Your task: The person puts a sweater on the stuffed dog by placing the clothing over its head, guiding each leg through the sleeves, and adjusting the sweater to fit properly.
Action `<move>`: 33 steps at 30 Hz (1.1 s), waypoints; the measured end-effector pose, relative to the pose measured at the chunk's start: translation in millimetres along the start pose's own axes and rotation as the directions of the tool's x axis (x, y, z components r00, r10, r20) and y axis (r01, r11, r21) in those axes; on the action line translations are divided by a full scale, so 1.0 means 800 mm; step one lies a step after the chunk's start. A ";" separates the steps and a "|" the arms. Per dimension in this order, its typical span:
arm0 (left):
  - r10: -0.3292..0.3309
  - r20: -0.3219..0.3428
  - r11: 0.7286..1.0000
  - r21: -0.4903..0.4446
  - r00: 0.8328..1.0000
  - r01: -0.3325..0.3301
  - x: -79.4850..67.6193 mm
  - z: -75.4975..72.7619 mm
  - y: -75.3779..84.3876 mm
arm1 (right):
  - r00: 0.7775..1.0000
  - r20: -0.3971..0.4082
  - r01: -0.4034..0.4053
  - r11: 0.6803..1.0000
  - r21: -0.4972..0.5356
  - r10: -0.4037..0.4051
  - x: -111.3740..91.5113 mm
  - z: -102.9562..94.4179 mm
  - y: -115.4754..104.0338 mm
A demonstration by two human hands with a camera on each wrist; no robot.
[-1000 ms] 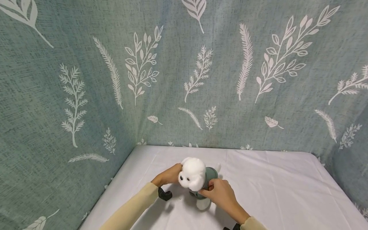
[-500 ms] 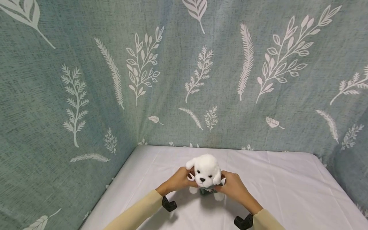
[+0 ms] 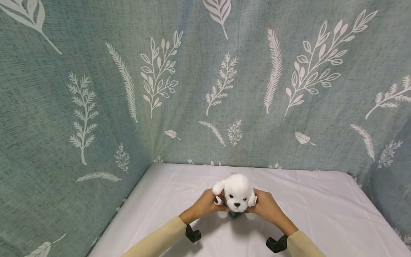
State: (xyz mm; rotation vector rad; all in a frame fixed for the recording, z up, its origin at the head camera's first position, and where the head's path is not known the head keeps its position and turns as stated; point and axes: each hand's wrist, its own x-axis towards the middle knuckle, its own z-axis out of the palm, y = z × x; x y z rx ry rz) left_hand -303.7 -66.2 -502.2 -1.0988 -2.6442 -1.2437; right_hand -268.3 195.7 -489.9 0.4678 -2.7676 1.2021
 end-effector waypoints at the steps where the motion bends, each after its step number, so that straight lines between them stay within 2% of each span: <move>1: 0.002 -0.002 1.000 0.001 1.000 -0.002 0.000 0.001 -0.001 | 1.000 -0.002 0.002 1.000 -0.001 -0.002 0.000 0.000 0.001; 9: -0.011 0.007 0.999 -0.043 1.000 0.011 0.002 0.009 -0.010 | 1.000 0.031 -0.004 1.000 -0.002 0.004 0.001 0.001 0.010; 17: 0.010 0.033 0.999 -0.053 0.999 -0.008 0.004 0.010 -0.011 | 0.999 0.046 -0.020 1.000 0.021 0.019 -0.001 0.000 0.014; 23: 0.006 0.074 0.998 -0.067 0.997 -0.001 0.006 0.003 -0.011 | 0.998 0.045 -0.047 0.999 0.008 0.047 -0.004 -0.005 0.018; 26: -0.047 0.096 0.997 -0.054 0.994 0.052 0.003 -0.010 -0.016 | 0.997 0.046 -0.066 0.998 0.009 0.066 -0.008 -0.011 0.019; 28: -0.078 0.103 0.997 0.003 0.992 0.078 -0.001 -0.024 -0.020 | 0.997 0.028 -0.065 0.998 -0.003 0.065 -0.011 -0.019 0.018; 30: -0.096 0.104 0.990 0.110 0.990 0.084 -0.007 -0.043 -0.019 | 0.999 0.003 -0.052 0.998 -0.027 0.053 -0.014 -0.029 0.018; 31: -0.091 0.099 0.981 0.182 0.991 0.072 -0.010 -0.053 -0.018 | 0.999 -0.015 -0.040 0.998 -0.050 0.039 -0.016 -0.035 0.018; 33: -0.070 0.084 0.940 0.338 0.994 0.037 -0.017 -0.073 -0.014 | 0.999 -0.052 -0.018 0.995 -0.099 0.013 -0.019 -0.048 0.018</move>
